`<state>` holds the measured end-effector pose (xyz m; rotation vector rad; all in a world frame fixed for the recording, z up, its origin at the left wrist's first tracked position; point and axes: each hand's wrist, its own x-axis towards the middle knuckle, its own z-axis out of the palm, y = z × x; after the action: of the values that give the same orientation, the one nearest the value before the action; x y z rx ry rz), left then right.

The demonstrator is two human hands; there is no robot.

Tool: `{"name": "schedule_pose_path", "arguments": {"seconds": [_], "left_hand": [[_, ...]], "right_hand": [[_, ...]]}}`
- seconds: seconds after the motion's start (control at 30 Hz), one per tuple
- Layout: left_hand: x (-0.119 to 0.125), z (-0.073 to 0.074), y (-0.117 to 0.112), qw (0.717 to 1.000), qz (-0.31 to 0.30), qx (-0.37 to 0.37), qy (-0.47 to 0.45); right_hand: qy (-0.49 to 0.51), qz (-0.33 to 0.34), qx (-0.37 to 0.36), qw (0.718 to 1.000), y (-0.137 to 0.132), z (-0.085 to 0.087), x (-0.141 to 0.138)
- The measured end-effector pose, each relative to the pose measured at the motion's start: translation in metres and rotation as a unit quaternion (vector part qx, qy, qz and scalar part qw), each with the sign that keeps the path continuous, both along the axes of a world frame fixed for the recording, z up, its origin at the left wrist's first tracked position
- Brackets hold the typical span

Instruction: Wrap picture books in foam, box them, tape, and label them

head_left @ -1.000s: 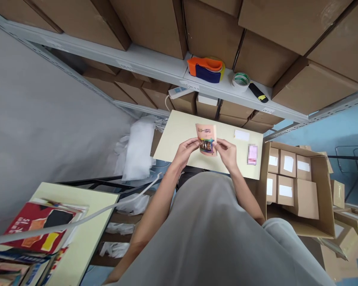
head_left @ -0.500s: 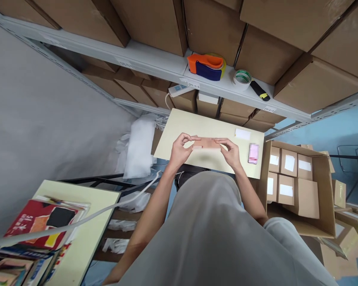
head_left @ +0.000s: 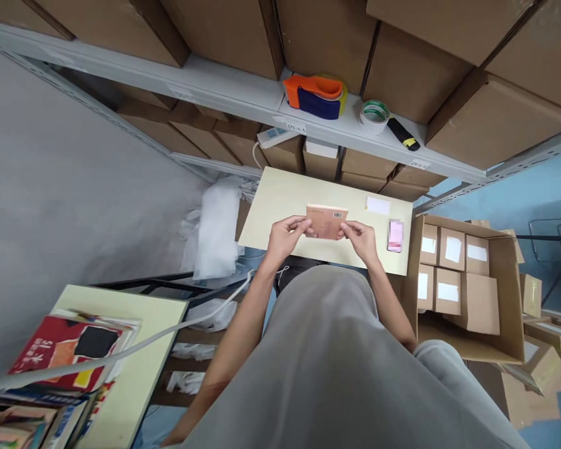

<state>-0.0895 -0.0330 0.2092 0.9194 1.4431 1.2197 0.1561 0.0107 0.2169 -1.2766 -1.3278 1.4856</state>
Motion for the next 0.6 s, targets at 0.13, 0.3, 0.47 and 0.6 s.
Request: {"name": "schedule_pose_path", "arguments": {"seconds": [0.13,0.3,0.47,0.6], "left_hand": [[0.003,0.004,0.003,1.0,0.003,0.004,0.01],[-0.003,0.015,-0.001,0.99,-0.015,0.101,0.099],[0.016,0.032,-0.009,0.967,-0.054,0.165,0.186],[0.054,0.037,-0.012,0.927,-0.121,0.226,0.273]], "right_hand": [[0.011,0.006,-0.006,1.0,-0.002,0.001,-0.005],[0.027,0.004,-0.015,1.0,-0.003,-0.002,-0.004],[0.067,-0.024,-0.037,0.997,0.005,-0.016,-0.019],[0.155,0.021,-0.115,0.981,0.004,-0.024,-0.046]]}}
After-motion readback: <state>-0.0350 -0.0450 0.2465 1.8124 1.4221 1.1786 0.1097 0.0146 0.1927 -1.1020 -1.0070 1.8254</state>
